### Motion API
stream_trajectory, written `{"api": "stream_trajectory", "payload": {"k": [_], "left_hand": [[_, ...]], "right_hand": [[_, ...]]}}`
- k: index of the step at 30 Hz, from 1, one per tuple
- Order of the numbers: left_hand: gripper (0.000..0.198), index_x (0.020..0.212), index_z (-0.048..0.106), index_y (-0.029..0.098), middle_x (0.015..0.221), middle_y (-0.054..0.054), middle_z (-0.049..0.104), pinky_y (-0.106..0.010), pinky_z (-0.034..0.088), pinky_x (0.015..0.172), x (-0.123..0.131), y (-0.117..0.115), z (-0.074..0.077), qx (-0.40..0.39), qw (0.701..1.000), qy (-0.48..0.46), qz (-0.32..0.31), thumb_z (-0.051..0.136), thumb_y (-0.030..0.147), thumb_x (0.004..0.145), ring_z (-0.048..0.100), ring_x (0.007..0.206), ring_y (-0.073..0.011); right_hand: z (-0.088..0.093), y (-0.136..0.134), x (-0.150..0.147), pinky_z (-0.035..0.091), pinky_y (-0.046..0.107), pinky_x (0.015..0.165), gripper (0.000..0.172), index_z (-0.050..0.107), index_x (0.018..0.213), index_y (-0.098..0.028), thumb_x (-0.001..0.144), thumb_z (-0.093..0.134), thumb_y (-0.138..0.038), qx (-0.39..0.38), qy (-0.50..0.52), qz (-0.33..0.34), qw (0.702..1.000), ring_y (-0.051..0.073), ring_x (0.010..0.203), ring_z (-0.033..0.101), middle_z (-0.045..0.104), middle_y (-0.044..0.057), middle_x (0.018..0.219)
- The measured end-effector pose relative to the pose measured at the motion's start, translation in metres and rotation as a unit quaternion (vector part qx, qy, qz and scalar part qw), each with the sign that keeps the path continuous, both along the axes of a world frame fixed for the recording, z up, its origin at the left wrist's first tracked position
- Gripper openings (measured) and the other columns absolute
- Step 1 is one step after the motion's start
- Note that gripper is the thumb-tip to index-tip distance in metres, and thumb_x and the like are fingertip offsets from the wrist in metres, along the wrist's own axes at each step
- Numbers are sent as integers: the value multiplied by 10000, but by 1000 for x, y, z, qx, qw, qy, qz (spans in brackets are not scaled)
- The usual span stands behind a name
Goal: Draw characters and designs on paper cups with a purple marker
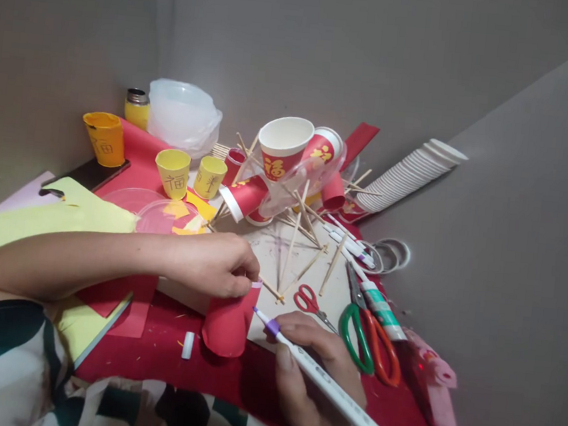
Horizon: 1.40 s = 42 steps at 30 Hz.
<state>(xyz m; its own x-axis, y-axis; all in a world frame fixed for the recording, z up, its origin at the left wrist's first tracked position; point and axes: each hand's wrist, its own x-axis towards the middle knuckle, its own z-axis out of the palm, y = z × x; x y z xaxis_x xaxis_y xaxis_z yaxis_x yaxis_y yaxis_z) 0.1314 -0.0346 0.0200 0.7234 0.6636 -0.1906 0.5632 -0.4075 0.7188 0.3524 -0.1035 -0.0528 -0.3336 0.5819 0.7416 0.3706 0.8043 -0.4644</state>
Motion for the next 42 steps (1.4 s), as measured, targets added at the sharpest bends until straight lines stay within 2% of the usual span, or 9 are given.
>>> {"api": "stream_trajectory", "payload": {"k": [4,9,17,21,26,30,33,37,42], "left_hand": [[185,709,558,181,630,58,509,-226,373,602,0,1,2,-27,1000,0,2,541,92,871,462,606,-99],[243,674,515,184,613,63,486,-223,354,585,2,2,3,-44,999,-14,-2,524,68,887,443,588,-91],[253,679,528,179,629,50,499,-223,368,621,1,5,4,-40,999,-15,-15,513,65,904,469,616,-101],[246,669,525,190,625,44,500,-244,379,625,-1,5,1,-33,999,-13,-23,509,107,900,461,605,-113],[190,762,635,170,676,27,580,-242,395,633,-1,5,-1,-36,999,-10,-23,516,145,908,514,645,-121],[184,764,627,164,616,52,517,-228,380,602,0,4,3,-43,999,-5,-16,516,101,897,461,593,-103],[176,765,599,164,608,65,513,-226,369,589,0,3,4,-48,999,-9,-18,520,79,897,441,568,-90],[195,744,573,168,604,61,514,-234,358,587,1,3,4,-58,998,-17,-21,517,60,896,443,572,-91],[222,676,578,169,582,41,499,-253,324,575,2,5,2,-46,998,-31,-16,526,70,868,431,552,-98]], "right_hand": [[0,2,0,608,248,568,189,560,1027,-229,897,579,-93,-15,5,11,1000,140,611,712,696,-5,737],[2,5,3,550,218,499,239,581,1047,-230,871,614,-72,8,-15,14,1000,122,524,647,668,-19,696],[5,3,5,595,242,568,302,629,1059,-221,819,622,-37,-3,-17,20,1000,148,607,713,736,10,776],[7,7,4,614,269,558,356,616,1091,-211,787,589,-28,3,4,67,998,168,614,720,725,26,790],[0,8,7,618,281,539,364,610,1116,-219,805,600,-30,-8,24,67,997,179,629,719,704,23,781],[-5,9,13,619,292,535,394,617,1160,-234,821,623,-34,-30,23,78,996,191,648,734,730,28,799],[-3,11,15,608,267,524,329,621,1121,-233,842,630,-59,-25,0,81,996,175,622,728,739,25,787],[1,9,12,587,244,508,188,619,1024,-231,875,629,-116,-21,-14,35,999,158,588,716,721,9,744],[3,6,7,566,237,465,166,635,996,-229,876,657,-117,-17,-18,35,999,165,571,711,716,23,729]]}}
